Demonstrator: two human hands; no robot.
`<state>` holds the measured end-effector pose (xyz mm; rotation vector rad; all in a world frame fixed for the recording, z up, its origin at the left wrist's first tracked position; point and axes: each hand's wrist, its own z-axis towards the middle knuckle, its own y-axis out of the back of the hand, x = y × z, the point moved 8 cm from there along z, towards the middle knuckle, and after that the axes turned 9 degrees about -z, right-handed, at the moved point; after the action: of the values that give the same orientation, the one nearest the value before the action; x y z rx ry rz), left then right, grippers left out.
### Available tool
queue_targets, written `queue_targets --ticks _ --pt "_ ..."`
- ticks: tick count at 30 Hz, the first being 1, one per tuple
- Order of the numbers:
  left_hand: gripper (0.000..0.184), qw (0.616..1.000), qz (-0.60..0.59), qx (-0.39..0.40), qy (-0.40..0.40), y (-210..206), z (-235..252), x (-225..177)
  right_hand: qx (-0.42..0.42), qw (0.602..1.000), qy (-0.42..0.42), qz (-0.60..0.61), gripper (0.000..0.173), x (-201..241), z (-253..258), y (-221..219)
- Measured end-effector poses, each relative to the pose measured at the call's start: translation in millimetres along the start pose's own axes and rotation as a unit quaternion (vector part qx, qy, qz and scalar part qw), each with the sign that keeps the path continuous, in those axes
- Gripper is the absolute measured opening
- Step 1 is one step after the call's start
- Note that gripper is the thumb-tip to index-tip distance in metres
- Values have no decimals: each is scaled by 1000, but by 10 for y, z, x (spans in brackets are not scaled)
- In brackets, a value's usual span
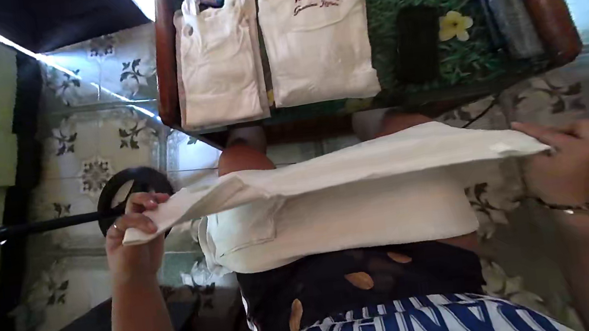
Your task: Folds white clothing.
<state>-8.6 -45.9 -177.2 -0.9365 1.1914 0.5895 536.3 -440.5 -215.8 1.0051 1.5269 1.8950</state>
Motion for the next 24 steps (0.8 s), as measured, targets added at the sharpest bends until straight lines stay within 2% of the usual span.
queue_targets --ticks 3,5,7,9,10,11,12,13,14,15,17,18,20,23,24 --pt "12 994 47 91 23 4 -296 -17 -58 998 -3 39 32 -136 -278 -18" --pt "12 989 62 121 57 0 -471 25 -65 995 5 72 33 -203 -414 -68" --pt "12 978 82 144 129 67 -665 160 -9 994 9 110 35 -283 -529 -207" --pt "16 951 119 157 240 193 -852 361 102 975 -39 196 37 -416 -649 -458" --pt "17 933 143 141 300 269 -914 467 161 943 -103 272 38 -509 -724 -634" --pt "20 914 170 106 352 323 -936 564 214 889 -151 375 41 -564 -792 -823" --pt "25 897 195 50 393 360 -910 657 268 819 -155 483 55 -544 -821 -990" --pt "32 886 206 -17 415 390 -845 752 314 750 -138 566 79 -499 -811 -1107" --pt "37 880 199 -83 424 407 -760 855 345 710 -115 603 98 -439 -782 -1158" --pt "41 876 185 -139 424 427 -674 975 356 702 -106 608 108 -403 -738 -1176" --pt "50 873 161 -180 424 396 -515 1198 355 727 -139 571 112 -463 -623 -1258" --pt "52 877 154 -173 422 352 -450 1286 352 728 -180 561 109 -537 -551 -1327" --pt "54 889 134 -146 413 269 -352 1413 346 747 -245 512 86 -545 -393 -1380" --pt "55 918 82 -94 376 152 -288 1408 290 761 -295 500 49 -374 -195 -1325" --pt "52 930 76 -86 349 136 -301 1354 282 759 -298 506 42 -324 -161 -1325"
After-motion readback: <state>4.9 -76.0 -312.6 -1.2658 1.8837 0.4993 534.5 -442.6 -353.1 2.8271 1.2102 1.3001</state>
